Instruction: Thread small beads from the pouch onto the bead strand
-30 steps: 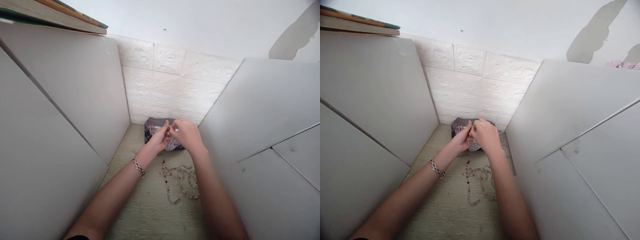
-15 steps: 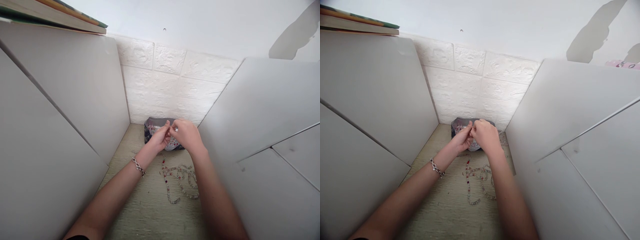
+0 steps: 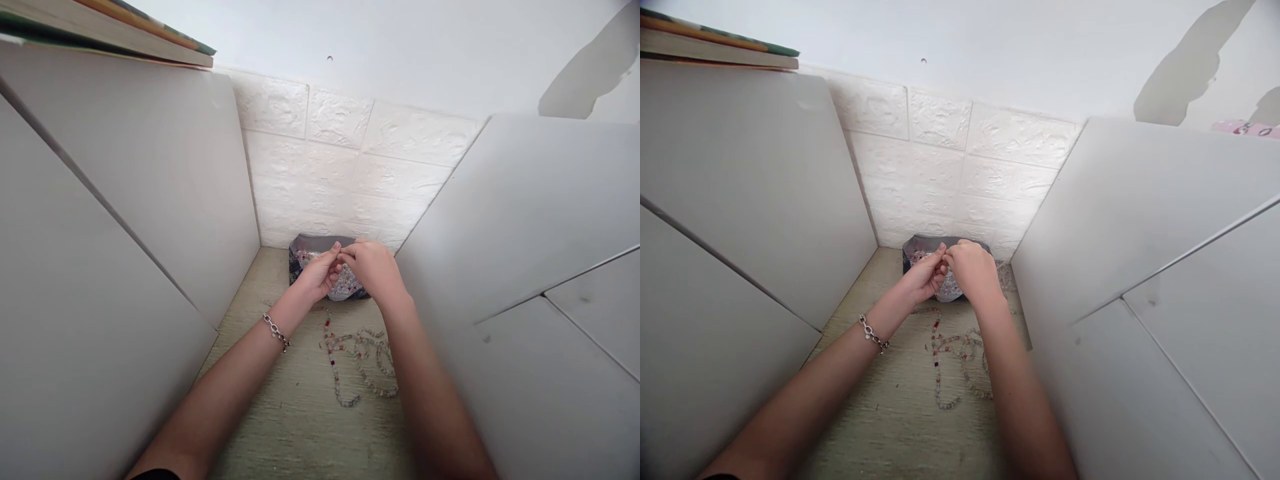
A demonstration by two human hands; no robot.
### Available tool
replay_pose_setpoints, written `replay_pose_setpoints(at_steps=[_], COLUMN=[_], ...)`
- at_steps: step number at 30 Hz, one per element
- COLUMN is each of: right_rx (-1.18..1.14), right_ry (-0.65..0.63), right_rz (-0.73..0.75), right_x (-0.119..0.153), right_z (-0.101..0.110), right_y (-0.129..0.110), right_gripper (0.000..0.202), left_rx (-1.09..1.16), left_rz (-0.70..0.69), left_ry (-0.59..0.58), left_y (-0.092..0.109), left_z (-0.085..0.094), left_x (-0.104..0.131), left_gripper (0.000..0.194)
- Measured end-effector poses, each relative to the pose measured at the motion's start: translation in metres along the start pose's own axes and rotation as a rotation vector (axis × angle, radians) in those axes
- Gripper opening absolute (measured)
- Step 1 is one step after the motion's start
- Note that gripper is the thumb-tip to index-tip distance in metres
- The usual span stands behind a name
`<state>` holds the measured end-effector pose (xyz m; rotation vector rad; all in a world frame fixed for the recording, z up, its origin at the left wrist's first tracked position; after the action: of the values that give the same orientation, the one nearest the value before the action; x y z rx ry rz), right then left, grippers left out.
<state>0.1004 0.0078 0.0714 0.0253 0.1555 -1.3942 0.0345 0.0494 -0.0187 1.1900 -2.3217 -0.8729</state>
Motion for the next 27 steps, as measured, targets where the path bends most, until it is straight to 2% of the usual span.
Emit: replay_pose_setpoints(at_steps=[4,9,14,19,22,27], right_rx=[-0.091,-0.206,-0.278,-0.264,-0.271,-0.32], right_ry=[0.004,0.047,-0.047,-0.058,-0.007,0.093], right_rz=[0.032,-0.026,-0.094,-0.136,-0.148,-0.142], right_x=[-0.003,-0.005,-0.004,-0.004,-0.005,-0.005], right_z=[-0.004,-0.007,-0.014,-0.016,-0.014,-0.008], right_y=[0.002,0.007,0.01,0.015,0.019,0.023], right_gripper=[0.031,0.016,0.024,0.024,0.022,0.023], left_rx=[-0.05,-0.047,0.018,0.117,0.184,0.229], left_rz=[-0.011,-0.051,-0.043,-0.028,0.012,0.006], left_ry=[-0.028,0.02,0.031,0.064,0.06,-0.094], left_y=[0.003,0.006,0.004,-0.001,-0.004,-0.003], left_z=[0.001,0.006,0.006,0.006,0.006,-0.001], left_x=[-0.001,-0.001,-0.002,-0.002,-0.002,-0.003], left_gripper=[0.017,0.014,0.016,0.014,0.019,0.047])
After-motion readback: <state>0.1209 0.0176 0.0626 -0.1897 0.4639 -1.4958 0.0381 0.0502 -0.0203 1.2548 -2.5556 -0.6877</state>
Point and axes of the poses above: each hand's wrist, its own x-axis away from the middle knuckle, its own z-axis out of the back of the hand, y = z × x, the point moved 6 cm from there along -x, towards the middle knuckle, and after that the axes turned 9 degrees about -y, right-handed, at the moved point
